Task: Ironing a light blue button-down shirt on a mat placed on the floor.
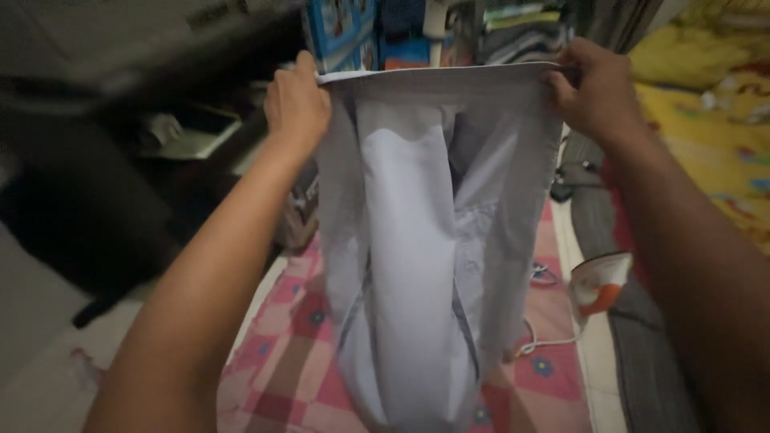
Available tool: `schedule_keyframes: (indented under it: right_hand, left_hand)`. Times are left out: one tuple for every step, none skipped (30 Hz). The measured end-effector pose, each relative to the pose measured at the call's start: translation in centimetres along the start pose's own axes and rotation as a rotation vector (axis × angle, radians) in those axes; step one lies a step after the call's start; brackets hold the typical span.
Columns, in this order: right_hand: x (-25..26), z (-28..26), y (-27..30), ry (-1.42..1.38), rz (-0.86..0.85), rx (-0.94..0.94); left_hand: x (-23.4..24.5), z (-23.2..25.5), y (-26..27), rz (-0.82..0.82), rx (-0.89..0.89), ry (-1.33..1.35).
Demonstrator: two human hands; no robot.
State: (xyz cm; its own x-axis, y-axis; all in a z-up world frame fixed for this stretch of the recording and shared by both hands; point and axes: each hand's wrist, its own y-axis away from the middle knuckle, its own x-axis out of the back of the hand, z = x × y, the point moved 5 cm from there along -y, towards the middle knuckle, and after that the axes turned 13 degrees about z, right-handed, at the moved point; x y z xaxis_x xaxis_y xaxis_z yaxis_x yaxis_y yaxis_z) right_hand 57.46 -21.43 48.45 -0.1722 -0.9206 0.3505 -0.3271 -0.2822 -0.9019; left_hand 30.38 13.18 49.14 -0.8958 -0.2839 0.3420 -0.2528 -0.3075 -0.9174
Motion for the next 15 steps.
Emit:
schedule_keyframes:
  right_hand:
    - [1.7,-1.3,-0.9,0.002,0.017,0.011]
    - [3.4,-2.4,-1.5,0.003,0.016,0.030]
    - [5.1,-3.5,-2.0,0.003,0.016,0.049]
    - [6.9,-5.6,-2.4,0.008,0.024,0.052]
    - [8.5,-7.6,-2.7,0.022,0.015,0.055]
    - [10.0,-9.7,-2.8,0.034,0.004,0.056]
    - [11.6,-12.2,-2.6,0.036,0.010,0.056]
    - [12.7,-14.7,-2.4,-0.025,-0.077,0.041]
    - [13.9,-17.1,-2.1,-0.086,-0.163,0.026]
    - [15.5,-20.3,-1.3,-0.076,-0.141,0.033]
    - [16.5,-24.2,-0.1,-0.186,-0.249,0.131]
    - [17.4,-28.0,1.0,-0.296,-0.352,0.242]
    - [18.8,-30.0,0.6,-0.285,-0.327,0.259]
    - [18.8,-31.3,1.0,-0.276,-0.564,0.062]
    - [19.0,-32.6,2.0,-0.263,-0.796,-0.140]
  left_hand:
    - [1.9,0.8,-1.1,0.018,-0.008,0.004]
    - [3.6,1.6,-2.0,0.023,0.013,0.036]
    - [5.3,2.4,-2.8,0.028,0.033,0.069]
    - [5.8,2.6,-3.6,0.034,0.028,0.075]
    - [6.3,2.5,-4.4,0.053,0.040,0.060]
    - [6.9,2.5,-5.0,0.068,0.054,0.042]
    - [7.7,2.1,-5.4,0.072,0.049,0.044]
    - [8.7,2.0,-6.1,0.141,0.012,0.071]
    - [9.7,1.9,-6.8,0.209,-0.025,0.099]
    - [11.3,3.0,-7.4,0.225,-0.040,0.111]
    - [12.4,3.3,-8.0,0.133,0.153,0.410]
    - [13.3,3.8,-8.7,0.036,0.337,0.707]
    - [12.4,2.8,-9.7,0.054,0.312,0.719]
    - [12.0,2.6,-10.5,0.088,0.096,0.790]
    - [11.6,2.2,-11.2,0.116,-0.123,0.854]
